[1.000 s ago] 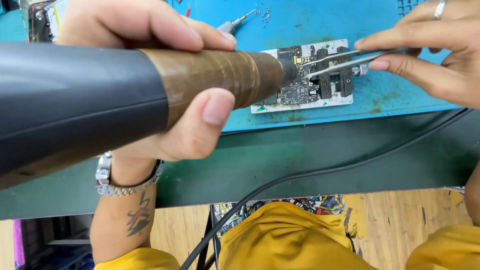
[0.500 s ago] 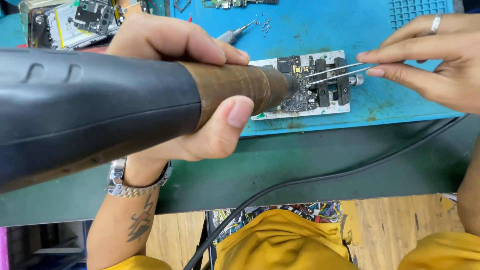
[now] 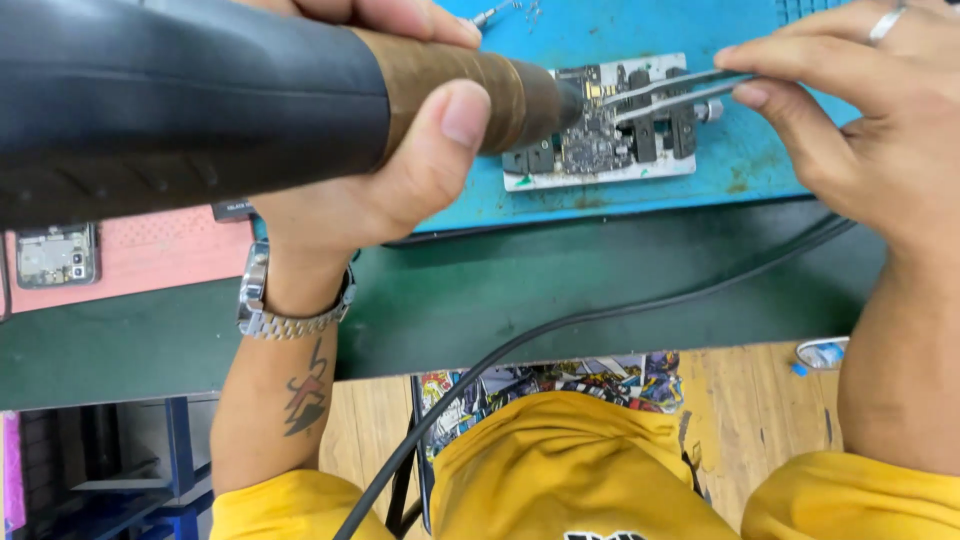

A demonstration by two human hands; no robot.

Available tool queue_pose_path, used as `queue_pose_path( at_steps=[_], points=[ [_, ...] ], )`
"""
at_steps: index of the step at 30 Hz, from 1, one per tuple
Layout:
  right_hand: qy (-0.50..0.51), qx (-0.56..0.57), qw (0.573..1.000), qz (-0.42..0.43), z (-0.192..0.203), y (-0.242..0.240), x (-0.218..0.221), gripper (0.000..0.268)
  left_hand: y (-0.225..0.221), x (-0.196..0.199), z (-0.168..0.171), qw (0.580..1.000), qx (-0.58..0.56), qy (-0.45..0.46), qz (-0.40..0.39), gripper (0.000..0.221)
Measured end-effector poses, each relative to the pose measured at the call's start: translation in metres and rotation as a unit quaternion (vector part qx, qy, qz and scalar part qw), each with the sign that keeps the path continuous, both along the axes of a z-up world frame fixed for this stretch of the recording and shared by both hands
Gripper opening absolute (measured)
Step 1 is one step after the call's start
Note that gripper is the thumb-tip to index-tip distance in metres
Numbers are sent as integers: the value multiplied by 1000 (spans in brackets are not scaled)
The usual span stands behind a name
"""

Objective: Using a heat gun to warm up a mobile phone motherboard and tweezers to manipulate or remove small electronic components.

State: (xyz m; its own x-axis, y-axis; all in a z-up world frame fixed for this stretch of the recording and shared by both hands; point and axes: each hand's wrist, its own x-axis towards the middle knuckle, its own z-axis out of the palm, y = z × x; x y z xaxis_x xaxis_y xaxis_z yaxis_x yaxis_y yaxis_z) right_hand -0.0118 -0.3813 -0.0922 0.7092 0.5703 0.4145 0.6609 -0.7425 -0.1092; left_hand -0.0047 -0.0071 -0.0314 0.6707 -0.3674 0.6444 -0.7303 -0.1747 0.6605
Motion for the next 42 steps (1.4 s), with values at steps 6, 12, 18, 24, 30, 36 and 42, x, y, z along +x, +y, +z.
queue_pose_path(
  at_steps=[6, 12, 18, 24, 30, 36, 42],
  points=[
    [-97, -35, 994, -31, -42, -18, -14, 18, -5, -12, -8, 999, -12, -19, 42, 25],
    [-77, 39, 996, -12, -47, -7, -13, 13, -5, -8, -18, 997, 29, -46, 53, 28],
    [-89, 28, 995, -22, -50, -6, -11, 12, -1, -6, -19, 994, 58, -43, 85, 29],
    [-56, 52, 997, 5, -48, -6, -11, 13, 1, -6, -28, 981, 118, -96, 121, 30],
    [-100, 26, 995, -8, -52, -10, -9, 14, -1, -9, -17, 985, 123, -71, 102, 30],
    [-95, 39, 994, -23, -54, -7, -7, 12, -5, -11, -8, 999, -41, -7, 25, 30],
    [-76, 65, 995, -1, -56, -6, -7, 15, -5, -11, -16, 999, -27, -1, 46, 24]
  ],
)
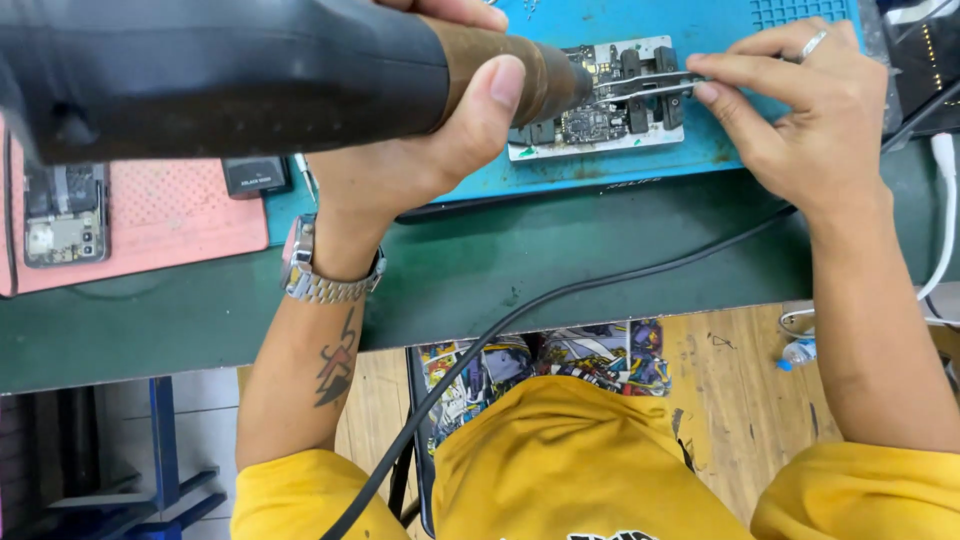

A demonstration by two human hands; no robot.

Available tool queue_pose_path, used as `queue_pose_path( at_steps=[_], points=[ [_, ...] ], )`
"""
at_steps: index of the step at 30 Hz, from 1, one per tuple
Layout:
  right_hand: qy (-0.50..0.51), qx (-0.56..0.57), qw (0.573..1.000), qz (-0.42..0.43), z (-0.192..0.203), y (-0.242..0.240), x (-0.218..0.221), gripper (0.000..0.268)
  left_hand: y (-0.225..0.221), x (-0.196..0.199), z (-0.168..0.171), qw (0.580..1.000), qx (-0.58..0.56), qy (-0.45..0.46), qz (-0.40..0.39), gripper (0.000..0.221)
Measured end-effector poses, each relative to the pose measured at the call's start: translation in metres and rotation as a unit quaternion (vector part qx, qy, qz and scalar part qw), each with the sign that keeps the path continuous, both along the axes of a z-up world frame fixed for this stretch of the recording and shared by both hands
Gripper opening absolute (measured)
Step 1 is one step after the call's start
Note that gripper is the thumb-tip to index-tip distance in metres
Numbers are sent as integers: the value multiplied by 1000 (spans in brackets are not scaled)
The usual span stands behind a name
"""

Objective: Using a heat gun to warm up a mobile phone motherboard and tweezers to manipulate or remove small electronic components.

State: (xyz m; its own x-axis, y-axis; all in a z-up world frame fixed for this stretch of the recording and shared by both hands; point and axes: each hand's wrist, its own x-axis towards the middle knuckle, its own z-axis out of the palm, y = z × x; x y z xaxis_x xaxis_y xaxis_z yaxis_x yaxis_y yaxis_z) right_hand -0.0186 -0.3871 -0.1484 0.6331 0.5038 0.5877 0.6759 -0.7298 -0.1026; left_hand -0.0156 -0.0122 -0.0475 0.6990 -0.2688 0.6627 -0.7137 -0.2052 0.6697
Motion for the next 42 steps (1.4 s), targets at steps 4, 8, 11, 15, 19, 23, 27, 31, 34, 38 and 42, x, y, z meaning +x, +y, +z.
queue_pose_path(
  at_steps=[4, 8, 11, 15, 19, 23, 27, 31, 34, 38, 42],
  points=[
    [-14, -15, 1000, 1, -1, -1, 0, 17, 2, 2, -2, 994, 65, -76, 34, 24],
    [-16, -20, 1000, -15, -1, -3, 1, 17, 2, 3, -3, 997, 38, -59, 28, 22],
    [-24, -11, 1000, -4, 2, -2, 1, 16, 2, 1, 2, 997, 55, -57, 15, 22],
    [-25, 0, 1000, -6, 5, 1, 3, 16, 4, -5, 13, 999, -8, -35, -8, 26],
    [-19, 10, 1000, 2, 2, 0, 3, 15, 3, -5, 12, 999, -19, -39, -32, 28],
    [-21, 12, 1000, 9, 4, 1, 3, 14, 3, -6, 10, 999, 1, -39, -26, 31],
    [-18, 6, 1000, 4, 6, 0, 2, 13, 2, -2, 1, 999, -9, -29, -33, 34],
    [-25, -12, 999, 24, 7, -1, 2, 13, 1, -1, -3, 1000, 20, -11, -15, 28],
    [-29, -26, 999, 15, 5, -5, 4, 14, 3, 4, -3, 998, 55, -21, -11, 27],
    [-12, -21, 1000, 19, 9, -1, -3, 13, 2, 5, -18, 984, 168, -29, 45, 37],
    [-19, -25, 999, 17, 6, -4, -3, 14, 3, 4, -18, 987, 159, -4, 17, 35]
  ],
)
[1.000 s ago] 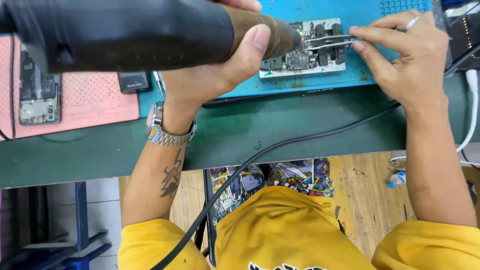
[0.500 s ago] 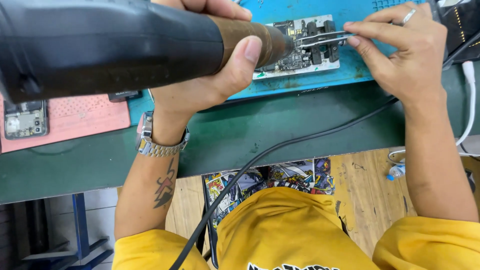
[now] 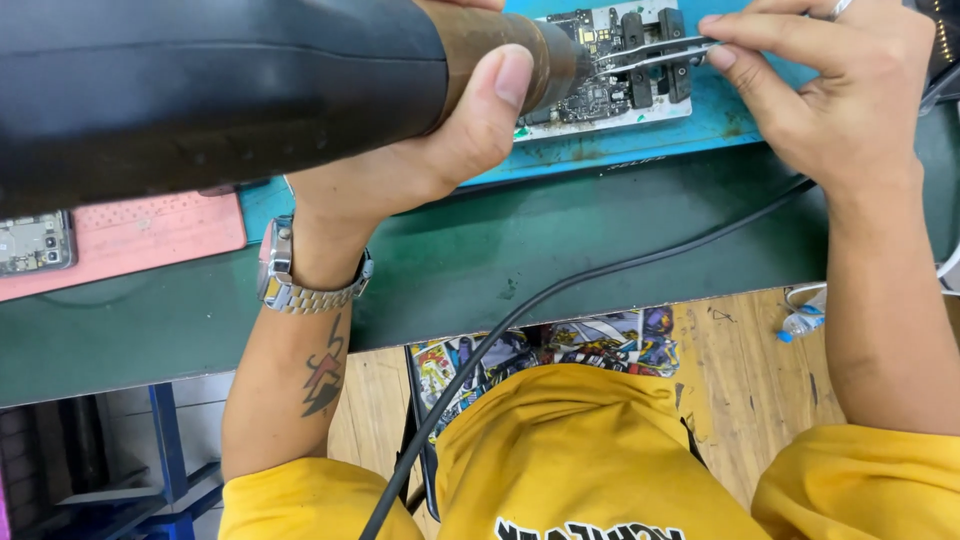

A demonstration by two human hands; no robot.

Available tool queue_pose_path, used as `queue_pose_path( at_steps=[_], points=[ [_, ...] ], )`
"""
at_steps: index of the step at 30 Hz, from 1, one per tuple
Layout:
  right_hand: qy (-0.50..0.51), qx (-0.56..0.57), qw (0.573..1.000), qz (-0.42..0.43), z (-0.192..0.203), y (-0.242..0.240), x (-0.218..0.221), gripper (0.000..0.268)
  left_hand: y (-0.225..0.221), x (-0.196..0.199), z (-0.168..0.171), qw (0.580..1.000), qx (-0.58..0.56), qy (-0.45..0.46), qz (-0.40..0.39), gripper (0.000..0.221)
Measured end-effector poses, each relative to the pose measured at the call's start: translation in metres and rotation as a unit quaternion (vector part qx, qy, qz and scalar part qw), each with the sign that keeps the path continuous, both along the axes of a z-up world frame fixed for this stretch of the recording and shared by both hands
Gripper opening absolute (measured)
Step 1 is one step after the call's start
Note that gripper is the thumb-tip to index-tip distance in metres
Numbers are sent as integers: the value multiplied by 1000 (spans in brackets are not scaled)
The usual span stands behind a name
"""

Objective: Using a heat gun to warm up a mobile phone motherboard and tweezers to manipulate or remove small electronic components.

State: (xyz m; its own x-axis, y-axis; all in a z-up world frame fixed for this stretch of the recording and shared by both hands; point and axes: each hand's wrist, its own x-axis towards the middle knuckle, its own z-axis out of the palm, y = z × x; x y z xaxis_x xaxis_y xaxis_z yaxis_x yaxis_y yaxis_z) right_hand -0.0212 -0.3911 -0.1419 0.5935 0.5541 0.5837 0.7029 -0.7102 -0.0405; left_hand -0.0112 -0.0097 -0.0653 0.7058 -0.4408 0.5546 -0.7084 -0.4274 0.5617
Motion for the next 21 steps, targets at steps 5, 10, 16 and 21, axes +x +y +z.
queue_pose_path(
  at_steps=[5, 10, 16, 21],
  points=[
    [-6, -4, 1000, -1, -3, -2, 3, 14, 0, -2, 8, 999, -11, -50, 13, 28],
    [3, 5, 1000, 13, 0, 0, 0, 11, 2, -1, -13, 981, 40, -150, 116, 40],
    [24, 22, 999, 1, -4, -1, -3, 10, 4, -1, -16, 968, 67, -192, 149, 62],
    [20, 20, 1000, 6, -2, 0, -1, 10, 5, 0, -14, 972, 55, -187, 134, 65]
  ],
)
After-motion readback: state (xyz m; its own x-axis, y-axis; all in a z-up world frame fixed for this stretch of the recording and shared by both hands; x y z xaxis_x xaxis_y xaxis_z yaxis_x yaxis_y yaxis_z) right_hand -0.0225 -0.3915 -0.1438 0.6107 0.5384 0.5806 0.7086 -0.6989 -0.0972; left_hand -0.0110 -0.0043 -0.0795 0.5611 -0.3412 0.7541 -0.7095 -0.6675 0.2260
